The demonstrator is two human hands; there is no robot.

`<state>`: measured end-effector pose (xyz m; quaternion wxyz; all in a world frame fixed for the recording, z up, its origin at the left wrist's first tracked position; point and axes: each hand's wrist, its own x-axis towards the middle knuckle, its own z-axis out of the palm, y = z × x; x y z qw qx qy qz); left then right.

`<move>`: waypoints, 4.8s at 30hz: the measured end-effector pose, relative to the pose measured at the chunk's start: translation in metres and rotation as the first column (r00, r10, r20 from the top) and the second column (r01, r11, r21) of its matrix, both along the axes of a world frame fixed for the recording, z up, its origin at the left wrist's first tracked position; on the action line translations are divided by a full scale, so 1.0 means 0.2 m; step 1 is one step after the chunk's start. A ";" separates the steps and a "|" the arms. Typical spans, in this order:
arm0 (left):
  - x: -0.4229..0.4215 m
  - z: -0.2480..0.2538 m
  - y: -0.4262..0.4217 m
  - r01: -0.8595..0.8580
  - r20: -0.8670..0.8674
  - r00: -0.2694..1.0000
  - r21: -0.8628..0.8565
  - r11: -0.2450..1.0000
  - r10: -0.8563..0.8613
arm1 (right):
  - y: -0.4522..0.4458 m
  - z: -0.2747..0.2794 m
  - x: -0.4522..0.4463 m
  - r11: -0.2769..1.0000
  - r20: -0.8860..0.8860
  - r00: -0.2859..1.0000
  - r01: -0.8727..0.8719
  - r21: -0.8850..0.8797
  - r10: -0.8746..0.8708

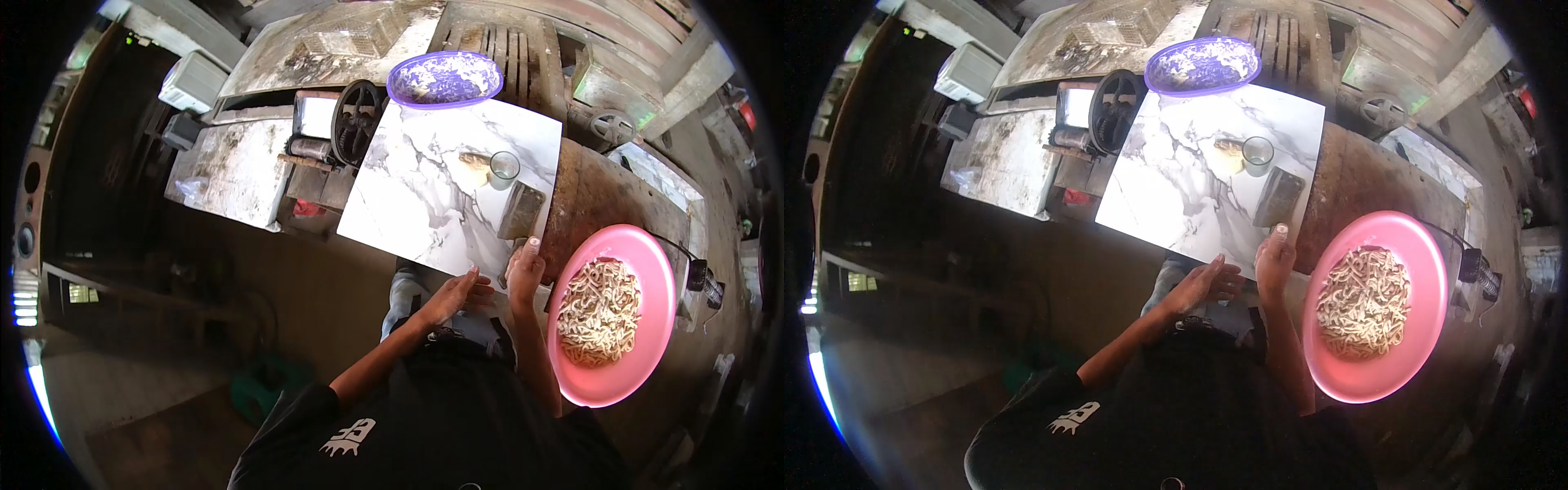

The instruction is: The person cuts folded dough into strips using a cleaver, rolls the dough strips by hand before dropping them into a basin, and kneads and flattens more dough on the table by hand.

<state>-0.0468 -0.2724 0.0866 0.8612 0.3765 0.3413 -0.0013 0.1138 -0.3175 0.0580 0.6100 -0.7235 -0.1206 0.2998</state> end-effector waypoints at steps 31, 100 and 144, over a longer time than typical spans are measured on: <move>-0.35 -0.05 1.05 0.150 -0.122 0.983 0.108 0.983 -0.137 | 0.54 0.09 -0.75 0.943 0.746 0.578 -0.169 -0.287 0.331; -0.18 -0.49 1.04 0.123 -0.139 0.954 0.989 -0.077 -0.267 | 0.59 -0.24 -0.25 0.801 0.421 0.682 -0.498 -0.331 0.598; -0.45 -0.45 1.13 0.340 -0.433 0.833 0.892 -0.299 -0.345 | 0.80 -0.32 -0.62 0.777 0.592 0.509 -0.322 -0.542 0.624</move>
